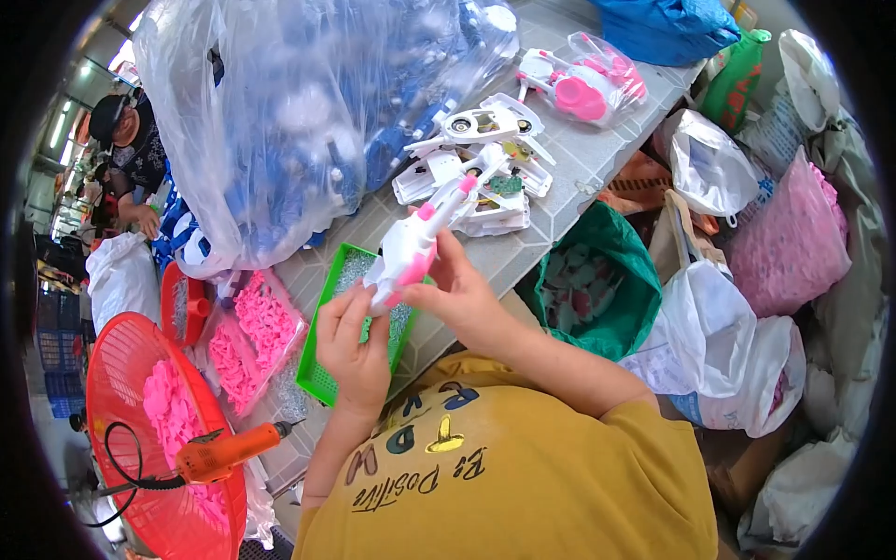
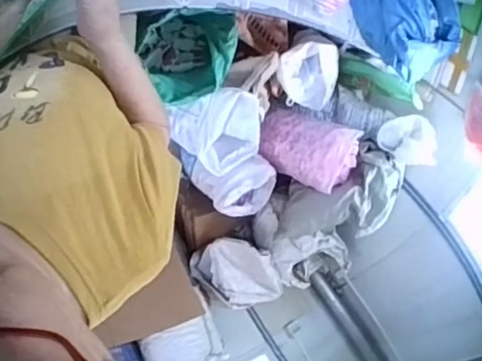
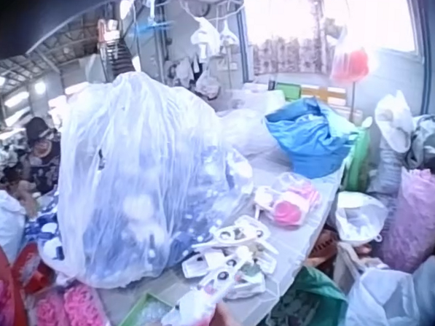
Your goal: Assembling the internal components, plastic shells, and screws of toy walkie-talkies.
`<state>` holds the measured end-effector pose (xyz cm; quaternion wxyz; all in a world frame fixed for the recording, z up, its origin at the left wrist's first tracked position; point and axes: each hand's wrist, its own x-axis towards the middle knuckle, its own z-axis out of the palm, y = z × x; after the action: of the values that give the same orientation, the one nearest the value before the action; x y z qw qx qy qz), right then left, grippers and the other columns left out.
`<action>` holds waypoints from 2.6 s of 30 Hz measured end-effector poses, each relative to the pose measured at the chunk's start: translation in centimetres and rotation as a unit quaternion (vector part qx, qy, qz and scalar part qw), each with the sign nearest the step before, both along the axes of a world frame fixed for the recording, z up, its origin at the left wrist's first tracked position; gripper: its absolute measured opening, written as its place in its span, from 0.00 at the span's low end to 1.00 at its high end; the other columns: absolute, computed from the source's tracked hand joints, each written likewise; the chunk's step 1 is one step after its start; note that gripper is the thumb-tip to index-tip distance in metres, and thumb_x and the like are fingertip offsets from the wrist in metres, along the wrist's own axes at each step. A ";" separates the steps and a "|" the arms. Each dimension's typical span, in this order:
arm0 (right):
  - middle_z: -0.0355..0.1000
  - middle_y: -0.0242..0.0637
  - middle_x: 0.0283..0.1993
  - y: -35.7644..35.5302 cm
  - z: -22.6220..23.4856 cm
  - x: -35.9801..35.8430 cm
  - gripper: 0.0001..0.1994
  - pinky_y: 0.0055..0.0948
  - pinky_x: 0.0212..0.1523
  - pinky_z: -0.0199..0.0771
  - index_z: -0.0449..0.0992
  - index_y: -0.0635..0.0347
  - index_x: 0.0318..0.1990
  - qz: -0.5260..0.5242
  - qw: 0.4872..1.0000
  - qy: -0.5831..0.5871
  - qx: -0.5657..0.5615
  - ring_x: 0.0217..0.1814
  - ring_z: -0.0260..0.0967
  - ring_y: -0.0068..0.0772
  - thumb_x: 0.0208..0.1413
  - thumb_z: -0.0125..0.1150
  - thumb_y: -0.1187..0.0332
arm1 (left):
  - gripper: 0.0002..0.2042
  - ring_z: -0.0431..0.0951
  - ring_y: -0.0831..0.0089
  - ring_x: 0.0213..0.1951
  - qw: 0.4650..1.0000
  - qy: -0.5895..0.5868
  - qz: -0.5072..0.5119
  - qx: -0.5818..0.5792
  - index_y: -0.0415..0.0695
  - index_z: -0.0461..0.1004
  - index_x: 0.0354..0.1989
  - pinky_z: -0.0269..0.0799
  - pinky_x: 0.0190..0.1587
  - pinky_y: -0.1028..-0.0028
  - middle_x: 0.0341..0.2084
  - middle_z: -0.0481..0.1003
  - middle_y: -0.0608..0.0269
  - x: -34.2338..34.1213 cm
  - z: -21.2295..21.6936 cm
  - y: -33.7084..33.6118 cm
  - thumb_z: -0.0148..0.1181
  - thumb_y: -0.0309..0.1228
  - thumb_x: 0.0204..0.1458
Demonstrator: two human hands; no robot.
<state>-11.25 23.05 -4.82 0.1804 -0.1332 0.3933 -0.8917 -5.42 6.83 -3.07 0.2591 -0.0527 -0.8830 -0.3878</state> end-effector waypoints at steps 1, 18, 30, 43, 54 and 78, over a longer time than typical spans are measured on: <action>0.58 0.35 0.69 0.2 0.4 -0.1 0.41 0.37 0.66 0.63 0.45 0.53 0.75 0.000 1.000 -0.001 0.000 0.68 0.61 0.32 0.59 0.63 0.73 | 0.24 0.78 0.54 0.45 0.991 0.081 -0.013 -0.109 0.36 0.75 0.51 0.74 0.49 0.65 0.41 0.74 0.53 0.0 -0.1 0.0 0.68 0.16 0.42; 0.61 0.36 0.70 4.1 -1.9 -1.6 0.35 0.48 0.66 0.66 0.55 0.48 0.72 0.089 0.979 -0.138 -0.123 0.70 0.62 0.39 0.59 0.63 0.61 | 0.31 0.78 0.53 0.42 0.995 -0.026 -0.091 -0.018 0.34 0.69 0.55 0.74 0.43 0.64 0.43 0.76 0.48 -0.9 1.4 2.0 0.76 0.32 0.43; 0.73 0.47 0.56 19.7 -4.1 1.3 0.27 0.42 0.53 0.77 0.66 0.62 0.63 -0.129 0.969 -0.188 -0.100 0.49 0.75 0.44 0.62 0.45 0.54 | 0.25 0.77 0.61 0.46 0.960 -0.188 -0.206 0.015 0.37 0.70 0.56 0.74 0.49 0.66 0.44 0.76 0.53 0.0 0.0 1.9 0.70 0.26 0.48; 0.74 0.50 0.57 28.1 -29.3 3.3 0.31 0.43 0.56 0.72 0.73 0.62 0.56 -0.340 0.665 -0.438 0.500 0.56 0.73 0.48 0.48 0.69 0.52 | 0.08 0.81 0.66 0.33 0.969 -0.227 -0.099 0.018 0.35 0.78 0.40 0.75 0.39 0.71 0.31 0.80 0.53 2.0 -0.7 0.1 0.64 0.20 0.51; 0.75 0.47 0.43 20.0 -0.9 -19.9 0.10 0.42 0.43 0.77 0.74 0.62 0.45 -0.441 0.548 0.381 0.600 0.43 0.77 0.46 0.56 0.61 0.72 | 0.08 0.81 0.67 0.34 0.975 -0.201 -0.084 0.047 0.35 0.79 0.40 0.76 0.39 0.72 0.31 0.81 0.54 2.8 -0.3 0.7 0.65 0.21 0.51; 0.76 0.37 0.47 23.3 0.8 -26.7 0.24 0.27 0.49 0.75 0.74 0.63 0.53 -0.374 0.818 0.111 0.423 0.48 0.74 0.27 0.46 0.70 0.76 | 0.07 0.82 0.65 0.31 0.974 -0.198 -0.073 0.083 0.37 0.79 0.38 0.76 0.36 0.71 0.30 0.81 0.54 3.7 -0.9 0.0 0.65 0.21 0.50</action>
<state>-37.97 46.33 -4.03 -0.1734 0.0160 0.7686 -0.6155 -1.71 6.83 -3.96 0.0532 -0.0176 -0.8751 -0.4806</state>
